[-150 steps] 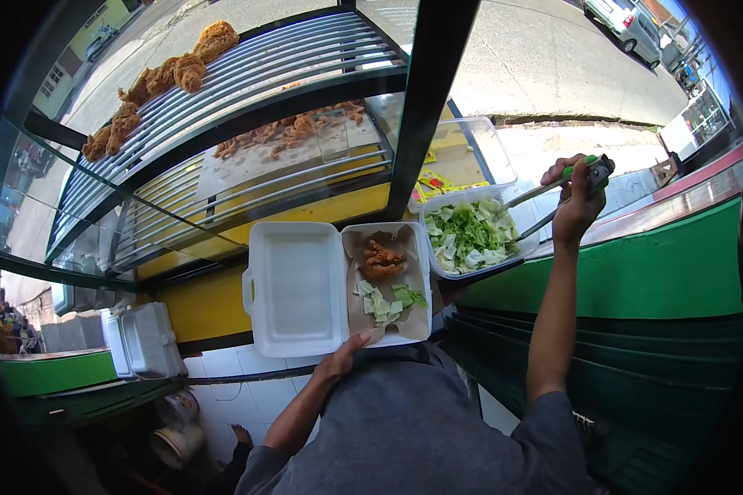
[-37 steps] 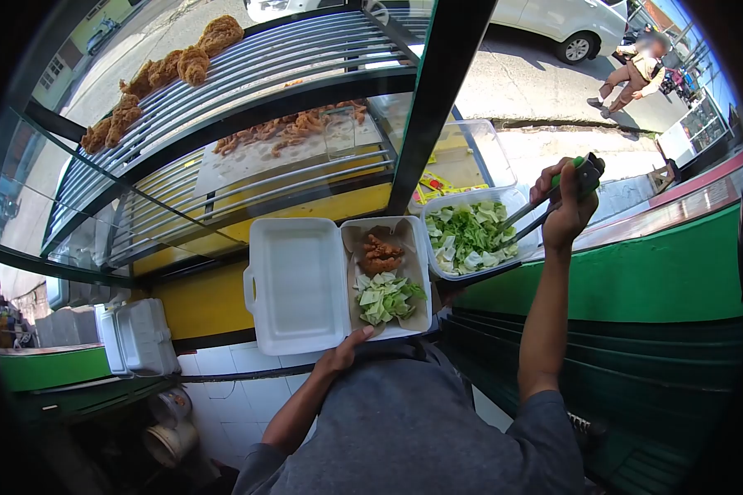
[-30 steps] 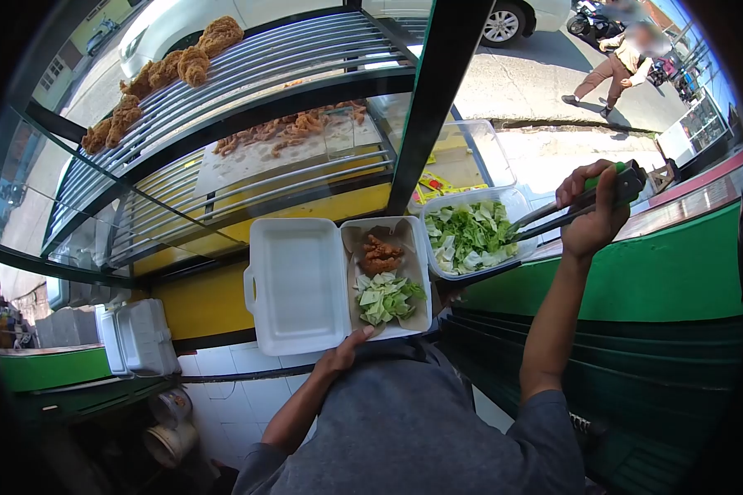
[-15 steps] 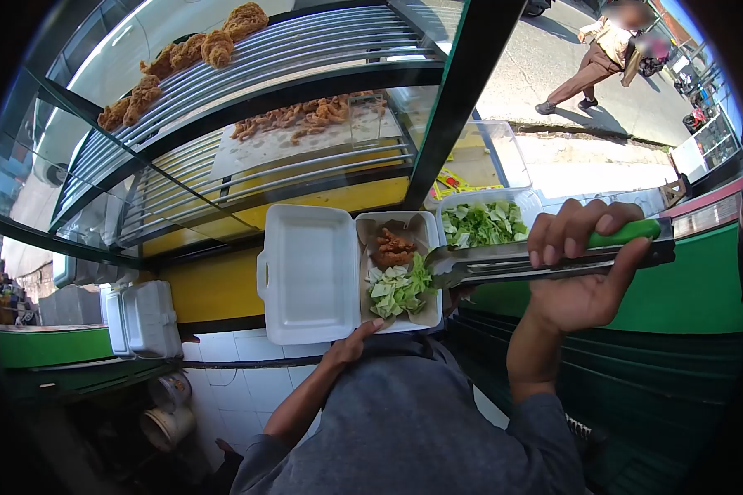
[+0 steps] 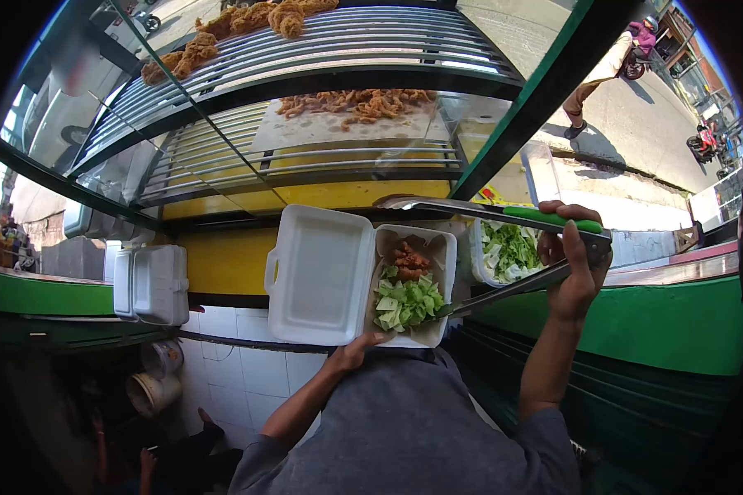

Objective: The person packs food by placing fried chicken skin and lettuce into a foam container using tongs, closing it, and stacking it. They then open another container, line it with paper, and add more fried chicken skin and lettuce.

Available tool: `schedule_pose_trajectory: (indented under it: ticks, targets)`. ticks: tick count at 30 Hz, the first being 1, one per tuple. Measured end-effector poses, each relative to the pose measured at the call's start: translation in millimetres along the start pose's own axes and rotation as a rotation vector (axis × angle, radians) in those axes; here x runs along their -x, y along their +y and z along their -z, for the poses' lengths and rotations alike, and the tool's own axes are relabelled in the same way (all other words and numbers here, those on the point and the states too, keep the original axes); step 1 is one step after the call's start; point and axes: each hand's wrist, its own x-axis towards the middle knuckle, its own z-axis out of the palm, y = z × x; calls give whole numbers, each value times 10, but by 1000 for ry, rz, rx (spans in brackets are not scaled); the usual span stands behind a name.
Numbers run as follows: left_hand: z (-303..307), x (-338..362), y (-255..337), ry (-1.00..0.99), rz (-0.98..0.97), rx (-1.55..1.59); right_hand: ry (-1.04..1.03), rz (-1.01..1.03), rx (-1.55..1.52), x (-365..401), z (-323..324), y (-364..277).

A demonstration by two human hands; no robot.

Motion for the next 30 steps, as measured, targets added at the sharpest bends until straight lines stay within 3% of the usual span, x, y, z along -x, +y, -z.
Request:
schedule_pose_trajectory:
  ticks: [6,10,11,15,18,21,25,30]
  targets:
    - [247,188,-160,83,-108,-159,-204,-102,361,-41,-17,-216]
    - [455,359,-66,121,-112,-183,-226,-358,328,-65,-131,-231]
    - [509,401,-36,140,-122,-179,-278,-271,327,-70,-207,-173]
    - [831,629,-265,284,-197,-97,-312,-329,306,-10,-529,-73]
    - [1186,802,-324,310,-325,-14,-394,-431,485,88,-787,-9]
    - [1467,1002,-212,359,-197,-28,-425,-566,676,153,-1018,36]
    - [1815,1056,-218,320,69,257,-264,-573,551,325,-1265,61]
    - [2210,1078,-401,190,120,192,14,-679,301,719,-1081,-37]
